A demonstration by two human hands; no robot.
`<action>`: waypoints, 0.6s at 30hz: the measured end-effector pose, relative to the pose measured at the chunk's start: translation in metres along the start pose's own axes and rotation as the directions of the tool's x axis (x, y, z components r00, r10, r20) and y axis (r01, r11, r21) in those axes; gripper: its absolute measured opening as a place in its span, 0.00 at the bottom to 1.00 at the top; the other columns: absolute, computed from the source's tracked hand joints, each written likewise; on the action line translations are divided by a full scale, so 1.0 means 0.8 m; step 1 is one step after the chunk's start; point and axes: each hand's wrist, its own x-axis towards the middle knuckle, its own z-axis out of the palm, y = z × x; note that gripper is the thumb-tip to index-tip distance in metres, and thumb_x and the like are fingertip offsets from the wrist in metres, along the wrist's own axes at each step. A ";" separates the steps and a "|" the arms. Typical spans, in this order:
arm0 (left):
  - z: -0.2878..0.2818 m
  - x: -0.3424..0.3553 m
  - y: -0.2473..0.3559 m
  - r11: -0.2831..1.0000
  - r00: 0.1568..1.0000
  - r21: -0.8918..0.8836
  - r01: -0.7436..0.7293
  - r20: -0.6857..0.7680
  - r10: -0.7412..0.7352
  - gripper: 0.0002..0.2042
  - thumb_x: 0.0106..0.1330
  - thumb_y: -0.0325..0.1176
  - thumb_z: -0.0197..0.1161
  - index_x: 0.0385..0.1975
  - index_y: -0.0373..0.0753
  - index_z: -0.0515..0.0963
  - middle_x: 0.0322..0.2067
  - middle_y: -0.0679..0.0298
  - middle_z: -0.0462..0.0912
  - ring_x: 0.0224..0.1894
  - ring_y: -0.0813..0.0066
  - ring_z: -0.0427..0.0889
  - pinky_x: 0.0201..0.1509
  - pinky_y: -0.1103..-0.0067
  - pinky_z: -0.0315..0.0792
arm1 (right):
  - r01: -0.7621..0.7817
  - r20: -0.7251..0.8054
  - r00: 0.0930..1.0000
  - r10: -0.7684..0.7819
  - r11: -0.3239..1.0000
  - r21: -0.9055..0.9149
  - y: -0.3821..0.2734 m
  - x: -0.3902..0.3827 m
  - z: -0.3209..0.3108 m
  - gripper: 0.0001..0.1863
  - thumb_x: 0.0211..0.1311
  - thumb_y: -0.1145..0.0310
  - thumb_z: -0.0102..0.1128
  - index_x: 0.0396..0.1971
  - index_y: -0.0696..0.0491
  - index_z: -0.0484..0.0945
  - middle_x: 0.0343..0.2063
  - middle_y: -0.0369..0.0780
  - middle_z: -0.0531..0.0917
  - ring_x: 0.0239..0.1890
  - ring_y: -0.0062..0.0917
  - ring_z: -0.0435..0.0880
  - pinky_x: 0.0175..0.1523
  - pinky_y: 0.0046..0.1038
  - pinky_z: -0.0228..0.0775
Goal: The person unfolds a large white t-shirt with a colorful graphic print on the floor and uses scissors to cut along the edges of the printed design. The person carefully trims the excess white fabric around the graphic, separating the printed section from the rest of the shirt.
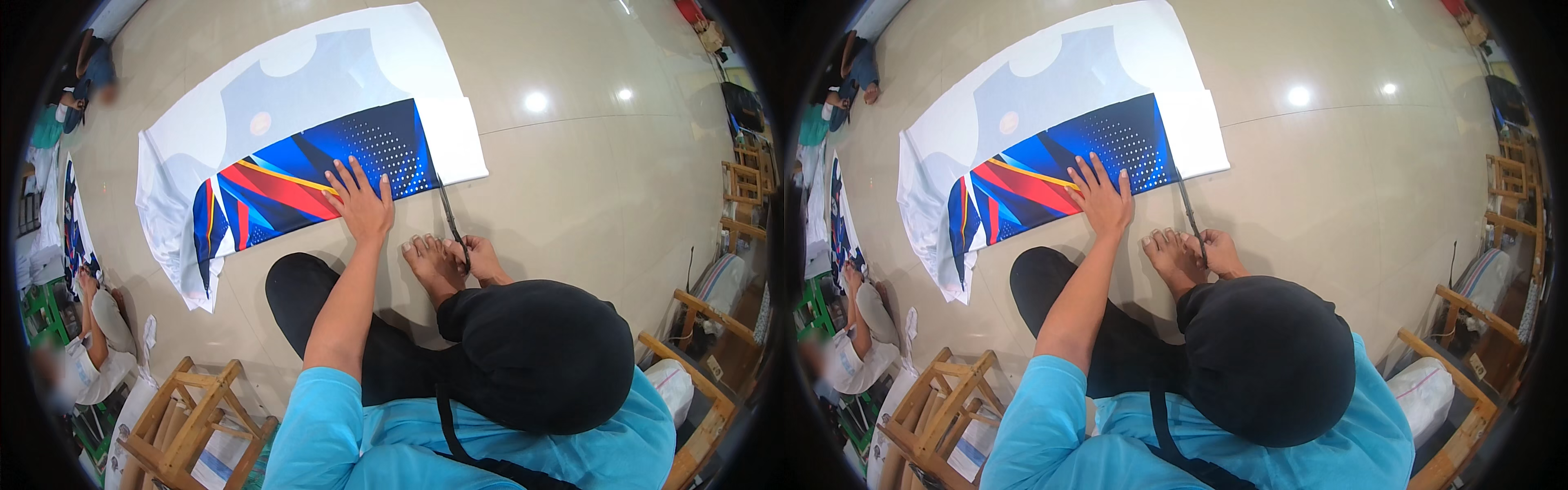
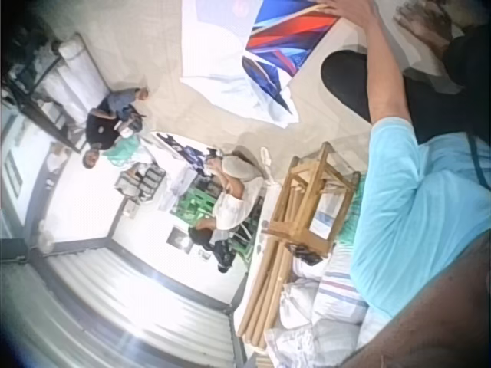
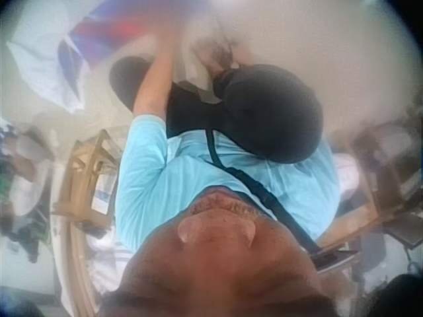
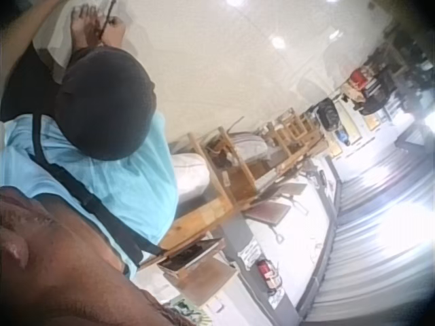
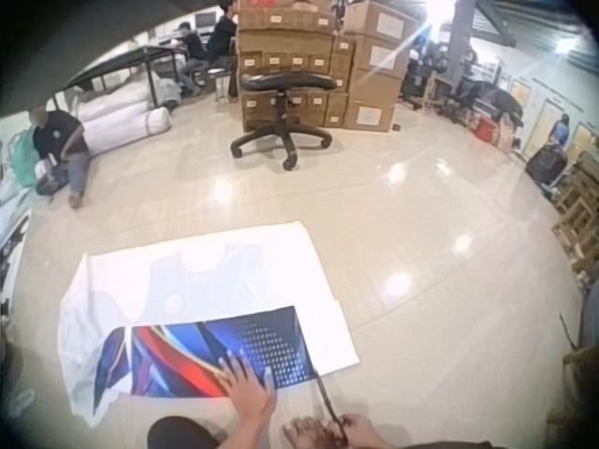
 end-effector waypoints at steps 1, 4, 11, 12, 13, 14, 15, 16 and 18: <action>0.000 0.000 0.000 1.000 1.000 -0.004 0.000 0.002 0.000 0.39 0.78 0.57 0.45 0.80 0.38 0.49 0.80 0.46 0.43 0.81 0.39 0.38 0.79 0.42 0.34 | 0.002 -0.005 1.000 -0.002 1.000 -0.001 0.001 0.000 0.000 0.22 0.61 0.52 0.76 0.24 0.55 0.78 0.16 0.33 0.78 0.14 0.15 0.74 0.20 0.20 0.62; 0.000 0.000 -0.001 1.000 1.000 0.004 0.001 0.003 -0.001 0.39 0.78 0.57 0.45 0.80 0.38 0.48 0.80 0.46 0.43 0.81 0.39 0.38 0.79 0.42 0.34 | 0.002 -0.020 1.000 -0.003 1.000 -0.004 0.000 -0.002 0.001 0.22 0.61 0.52 0.76 0.25 0.55 0.78 0.16 0.33 0.78 0.14 0.15 0.74 0.20 0.20 0.62; 0.001 0.000 0.000 1.000 1.000 0.004 0.004 -0.002 -0.004 0.39 0.78 0.57 0.45 0.80 0.38 0.48 0.80 0.46 0.43 0.81 0.39 0.39 0.79 0.42 0.34 | -0.006 -0.034 0.999 0.005 1.000 -0.022 -0.001 -0.001 0.001 0.21 0.60 0.53 0.77 0.26 0.56 0.79 0.15 0.33 0.78 0.13 0.14 0.73 0.19 0.20 0.62; 0.001 0.000 0.000 1.000 1.000 0.005 0.003 -0.001 -0.003 0.39 0.78 0.57 0.45 0.80 0.38 0.49 0.80 0.46 0.43 0.81 0.39 0.39 0.79 0.42 0.34 | -0.005 -0.039 0.999 0.004 1.000 -0.028 -0.001 -0.001 0.001 0.21 0.59 0.54 0.77 0.26 0.56 0.79 0.15 0.33 0.78 0.13 0.15 0.73 0.19 0.20 0.62; 0.001 0.000 0.000 1.000 1.000 0.007 0.004 -0.001 -0.004 0.39 0.78 0.57 0.45 0.80 0.38 0.49 0.80 0.47 0.43 0.81 0.39 0.39 0.80 0.42 0.34 | -0.007 -0.039 0.999 0.006 0.999 -0.032 -0.002 -0.001 0.001 0.21 0.59 0.54 0.77 0.25 0.57 0.79 0.15 0.34 0.78 0.13 0.15 0.74 0.19 0.20 0.62; 0.002 0.000 -0.001 1.000 1.000 0.011 0.004 0.000 -0.004 0.39 0.78 0.57 0.45 0.80 0.38 0.49 0.80 0.47 0.43 0.81 0.39 0.39 0.80 0.42 0.34 | -0.008 -0.039 0.999 0.007 0.999 -0.035 -0.002 -0.001 0.002 0.21 0.59 0.54 0.77 0.25 0.57 0.79 0.15 0.34 0.79 0.13 0.15 0.74 0.19 0.20 0.62; 0.002 0.000 -0.001 1.000 1.000 0.015 0.004 0.000 -0.004 0.39 0.78 0.57 0.45 0.80 0.38 0.48 0.80 0.47 0.43 0.81 0.39 0.39 0.80 0.42 0.34 | -0.009 -0.039 0.999 0.008 0.999 -0.039 -0.003 -0.002 0.002 0.21 0.59 0.54 0.77 0.25 0.57 0.79 0.16 0.34 0.79 0.13 0.15 0.74 0.19 0.20 0.62; 0.002 0.000 -0.002 1.000 1.000 0.019 0.005 -0.001 -0.005 0.39 0.78 0.57 0.45 0.80 0.38 0.48 0.80 0.47 0.43 0.81 0.39 0.38 0.80 0.42 0.34 | -0.006 -0.041 0.999 0.004 0.999 -0.038 -0.004 -0.002 0.003 0.21 0.59 0.54 0.76 0.25 0.57 0.79 0.15 0.34 0.79 0.14 0.15 0.74 0.19 0.21 0.62; 0.002 0.000 -0.002 1.000 1.000 0.014 0.008 0.001 -0.008 0.39 0.78 0.57 0.45 0.80 0.38 0.48 0.80 0.47 0.43 0.81 0.39 0.38 0.80 0.42 0.34 | 0.002 -0.043 0.999 -0.003 0.999 -0.038 -0.006 -0.003 0.003 0.21 0.60 0.55 0.76 0.25 0.58 0.79 0.15 0.35 0.79 0.14 0.16 0.74 0.19 0.21 0.62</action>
